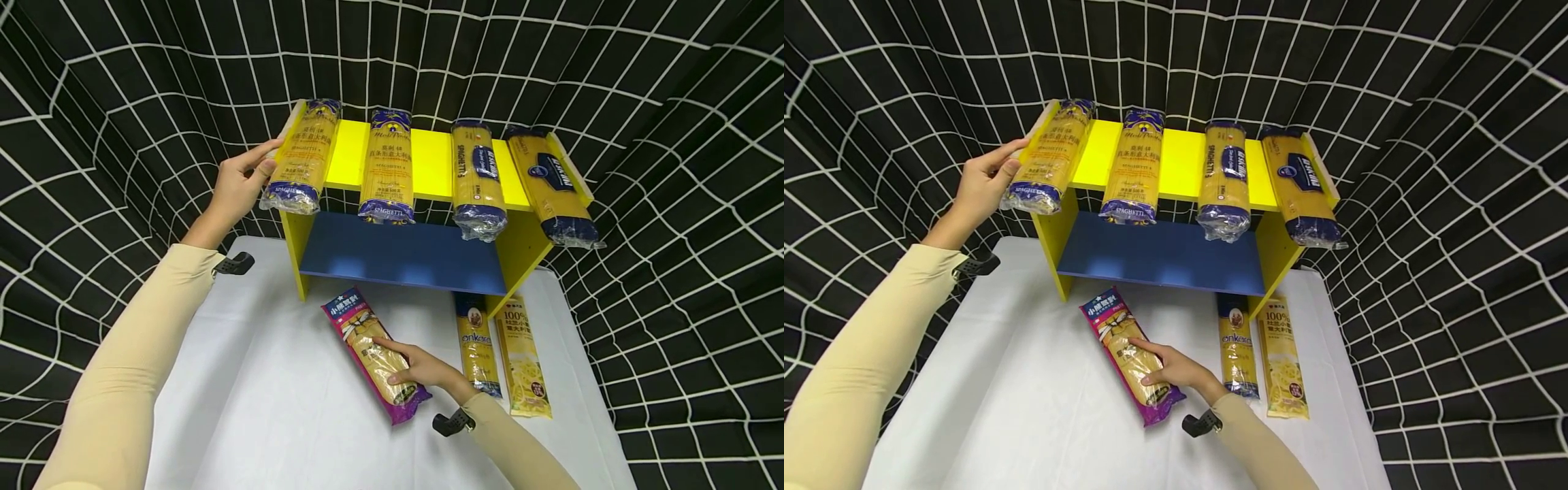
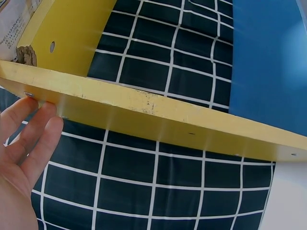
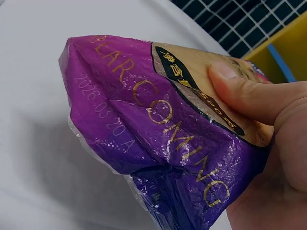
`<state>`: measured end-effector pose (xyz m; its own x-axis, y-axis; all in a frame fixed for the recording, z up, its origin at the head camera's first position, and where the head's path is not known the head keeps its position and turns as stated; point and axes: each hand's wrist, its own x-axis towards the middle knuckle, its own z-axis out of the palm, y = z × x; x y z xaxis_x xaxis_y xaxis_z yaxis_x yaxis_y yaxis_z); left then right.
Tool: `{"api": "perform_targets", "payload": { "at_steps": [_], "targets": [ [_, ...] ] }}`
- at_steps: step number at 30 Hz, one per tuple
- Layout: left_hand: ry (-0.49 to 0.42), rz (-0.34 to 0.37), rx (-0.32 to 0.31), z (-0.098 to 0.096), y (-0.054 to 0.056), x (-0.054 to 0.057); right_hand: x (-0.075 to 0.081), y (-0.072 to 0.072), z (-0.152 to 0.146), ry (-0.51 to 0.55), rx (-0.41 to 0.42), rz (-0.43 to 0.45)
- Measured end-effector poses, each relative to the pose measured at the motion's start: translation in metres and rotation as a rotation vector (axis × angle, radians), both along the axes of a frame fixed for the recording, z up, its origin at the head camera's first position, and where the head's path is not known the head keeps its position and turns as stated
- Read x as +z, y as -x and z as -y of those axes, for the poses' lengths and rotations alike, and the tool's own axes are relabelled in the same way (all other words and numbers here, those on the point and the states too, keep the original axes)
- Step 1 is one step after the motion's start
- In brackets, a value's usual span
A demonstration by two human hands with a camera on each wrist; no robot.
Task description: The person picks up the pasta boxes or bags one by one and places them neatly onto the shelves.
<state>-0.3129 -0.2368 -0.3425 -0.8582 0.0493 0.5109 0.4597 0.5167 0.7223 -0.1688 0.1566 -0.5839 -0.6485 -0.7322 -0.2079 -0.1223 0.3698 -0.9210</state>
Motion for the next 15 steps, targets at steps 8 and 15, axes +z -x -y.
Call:
{"api": "perform_targets", "payload": {
  "at_steps": [8,15],
  "targets": [
    [-0.003,0.0,0.001,0.0,0.001,-0.001,0.015,-0.001,0.01,0.009,0.05,0.001],
    [-0.006,0.004,0.011,0.001,0.004,-0.003,0.035,0.0,0.018,0.049,0.034,-0.028]
  ]
}}
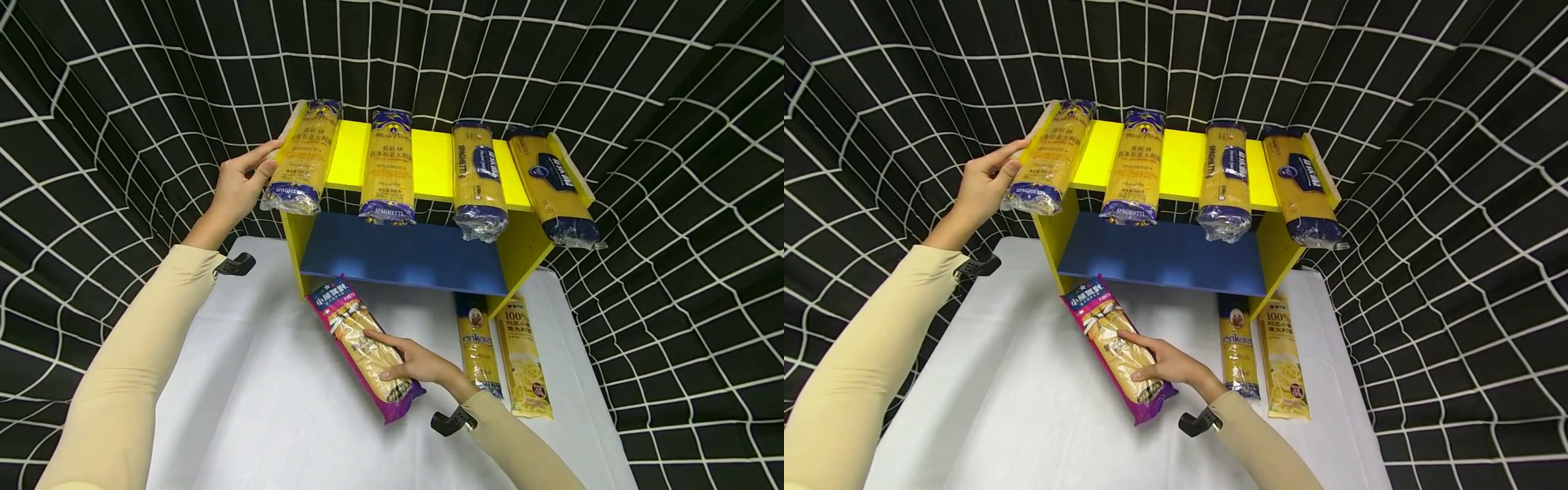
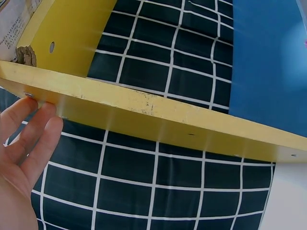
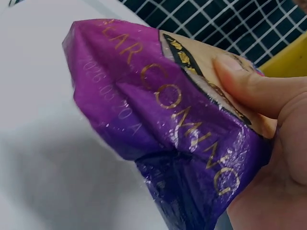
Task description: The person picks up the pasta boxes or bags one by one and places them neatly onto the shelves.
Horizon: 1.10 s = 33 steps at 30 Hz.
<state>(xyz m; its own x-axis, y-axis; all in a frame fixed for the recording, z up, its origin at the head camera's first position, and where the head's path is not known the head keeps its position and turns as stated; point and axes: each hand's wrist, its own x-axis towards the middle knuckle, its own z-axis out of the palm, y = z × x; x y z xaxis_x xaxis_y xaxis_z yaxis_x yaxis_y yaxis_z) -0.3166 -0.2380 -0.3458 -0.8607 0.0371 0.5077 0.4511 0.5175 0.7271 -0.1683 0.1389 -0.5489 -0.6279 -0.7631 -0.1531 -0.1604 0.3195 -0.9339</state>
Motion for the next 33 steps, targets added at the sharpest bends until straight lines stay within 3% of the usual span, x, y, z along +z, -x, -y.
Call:
{"api": "perform_targets", "payload": {
  "at_steps": [8,11,21,30,33],
  "targets": [
    [-0.017,-0.004,-0.012,-0.003,-0.001,0.001,0.016,0.004,0.009,0.102,-0.11,0.076],
    [-0.025,0.0,-0.019,-0.003,-0.002,0.001,0.018,0.008,0.012,0.121,-0.157,0.068],
    [-0.015,0.004,-0.006,-0.001,-0.001,0.0,0.014,0.026,0.027,0.15,-0.342,0.018],
    [-0.033,0.005,-0.02,-0.009,-0.015,0.011,0.009,0.042,0.043,0.234,-0.508,0.111],
    [-0.035,0.001,-0.018,-0.009,-0.014,0.009,0.008,0.048,0.048,0.259,-0.538,0.134]
  ]
}}
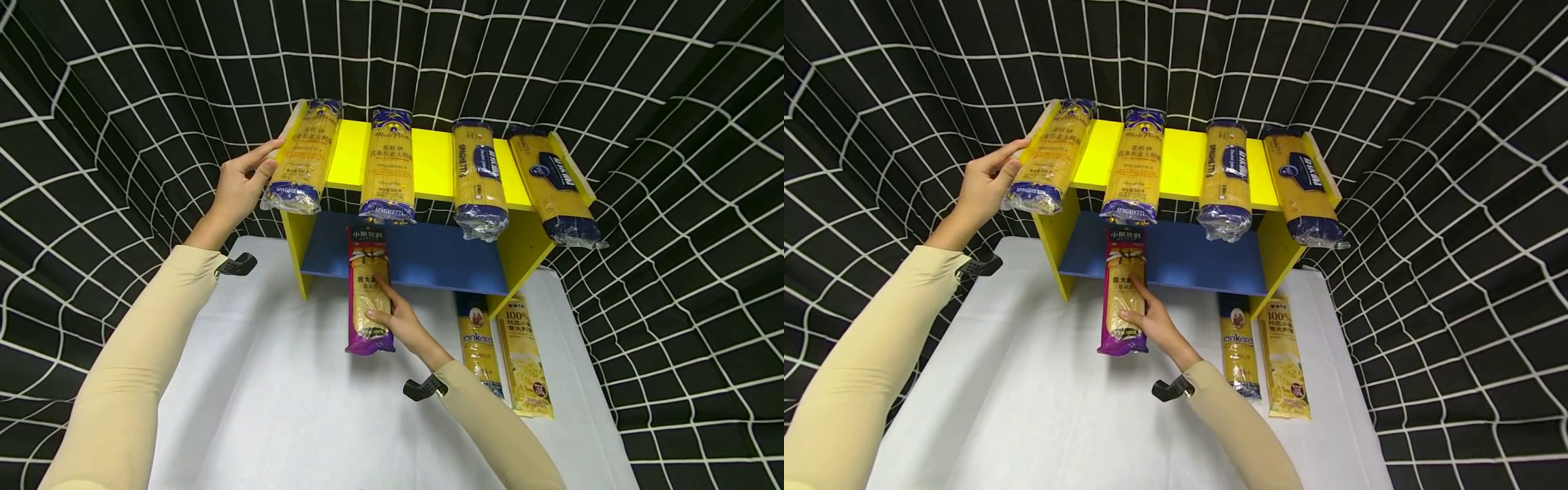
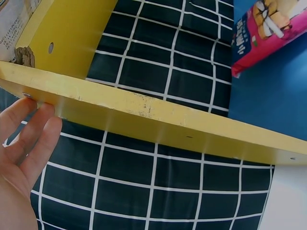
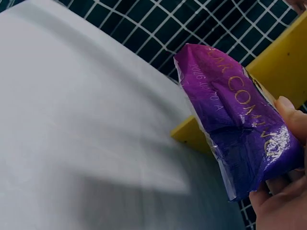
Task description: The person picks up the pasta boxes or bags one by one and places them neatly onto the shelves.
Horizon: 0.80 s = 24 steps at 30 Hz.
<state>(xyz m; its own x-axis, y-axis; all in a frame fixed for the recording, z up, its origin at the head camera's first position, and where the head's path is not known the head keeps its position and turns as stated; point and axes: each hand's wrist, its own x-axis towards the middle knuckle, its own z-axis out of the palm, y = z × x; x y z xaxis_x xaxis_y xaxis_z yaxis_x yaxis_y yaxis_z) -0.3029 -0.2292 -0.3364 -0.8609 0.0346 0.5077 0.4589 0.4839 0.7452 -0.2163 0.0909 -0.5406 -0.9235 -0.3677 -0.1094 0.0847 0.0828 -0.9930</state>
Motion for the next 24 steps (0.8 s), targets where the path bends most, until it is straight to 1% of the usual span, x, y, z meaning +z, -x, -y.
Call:
{"api": "perform_targets", "payload": {
  "at_steps": [4,6,9,12,14,15,21,22,24],
  "targets": [
    [0.01,-0.005,0.012,0.004,0.009,-0.007,-0.002,0.009,0.005,0.015,-0.023,0.0],
    [0.014,-0.006,0.013,0.005,0.011,-0.009,-0.003,0.013,0.007,0.015,-0.032,-0.008],
    [0.017,-0.008,0.014,0.006,0.011,-0.01,-0.007,0.02,0.009,0.026,-0.052,0.007],
    [0.02,-0.014,0.015,0.004,0.007,-0.006,-0.01,0.025,0.012,0.041,-0.076,0.03],
    [0.017,-0.015,0.01,0.001,0.0,0.0,-0.011,0.028,0.014,0.047,-0.096,0.035],
    [0.016,-0.017,0.007,-0.001,-0.004,0.003,-0.007,0.028,0.014,0.052,-0.099,0.046],
    [0.021,-0.023,0.009,0.0,-0.002,0.002,-0.009,0.032,0.018,0.023,-0.139,0.073],
    [0.02,-0.022,0.008,0.0,-0.002,0.002,-0.014,0.033,0.018,0.015,-0.143,0.063],
    [0.016,-0.025,0.001,-0.004,-0.01,0.008,-0.015,0.032,0.018,0.018,-0.137,0.051]
  ]
}}
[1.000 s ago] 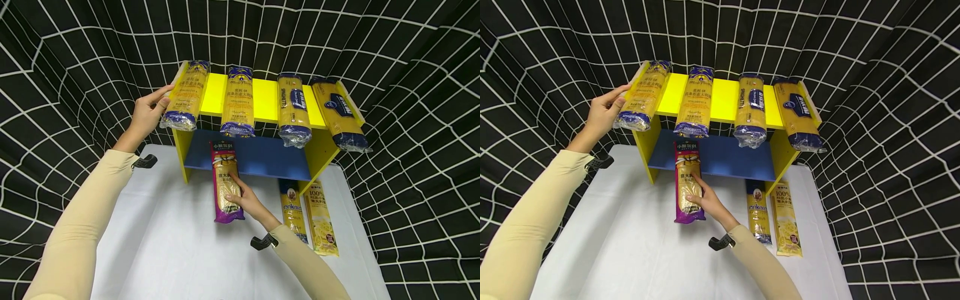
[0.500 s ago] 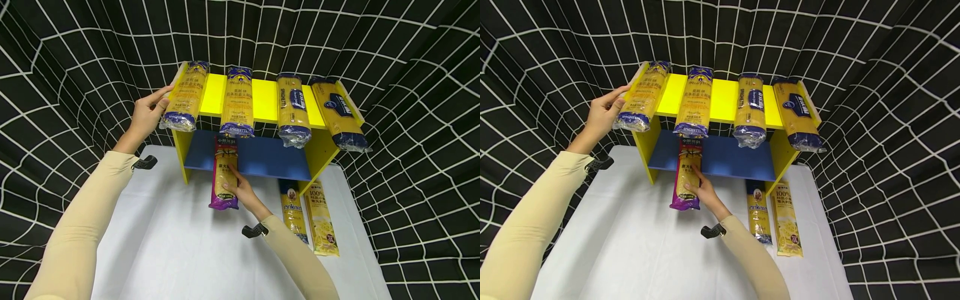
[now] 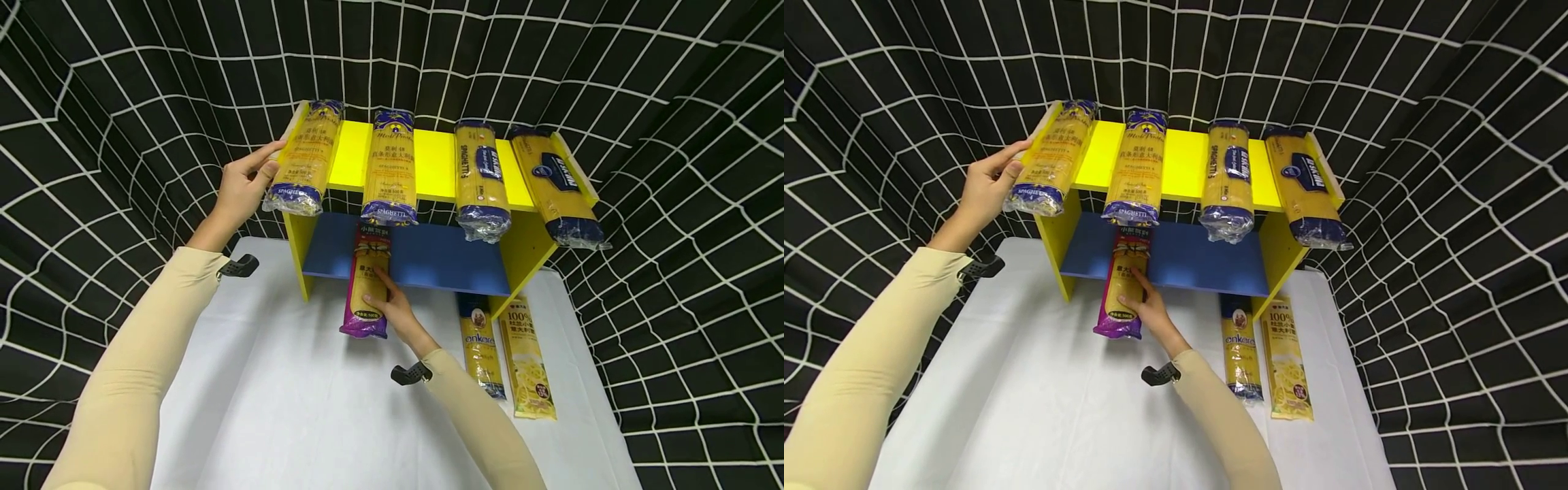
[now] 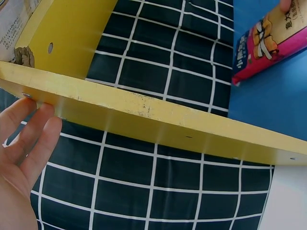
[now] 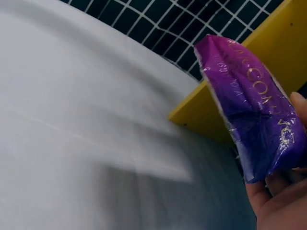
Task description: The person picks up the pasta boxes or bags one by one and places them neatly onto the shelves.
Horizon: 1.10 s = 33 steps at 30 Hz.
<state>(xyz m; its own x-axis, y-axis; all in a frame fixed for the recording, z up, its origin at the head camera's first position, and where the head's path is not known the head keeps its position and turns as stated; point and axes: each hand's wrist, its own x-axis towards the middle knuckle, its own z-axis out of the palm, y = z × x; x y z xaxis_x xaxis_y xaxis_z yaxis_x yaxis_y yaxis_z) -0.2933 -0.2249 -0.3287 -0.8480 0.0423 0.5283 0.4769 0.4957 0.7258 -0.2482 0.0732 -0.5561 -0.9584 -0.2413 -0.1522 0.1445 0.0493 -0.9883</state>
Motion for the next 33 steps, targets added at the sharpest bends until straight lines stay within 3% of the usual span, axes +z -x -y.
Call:
{"api": "perform_targets", "payload": {
  "at_steps": [5,13,18,27,33],
  "targets": [
    [-0.007,0.003,-0.005,-0.002,-0.003,0.003,-0.002,-0.008,-0.007,-0.017,0.056,-0.058],
    [-0.003,0.022,0.006,0.01,0.019,-0.015,-0.006,-0.031,-0.025,-0.074,0.151,-0.081],
    [0.003,0.026,0.015,0.011,0.022,-0.019,-0.003,-0.044,-0.032,-0.135,0.164,-0.113],
    [-0.004,0.033,0.0,0.0,-0.002,0.001,0.019,-0.056,-0.031,-0.167,0.167,-0.146],
    [-0.009,0.03,0.002,-0.003,-0.005,0.003,0.022,-0.055,-0.032,-0.17,0.167,-0.122]
  ]
}}
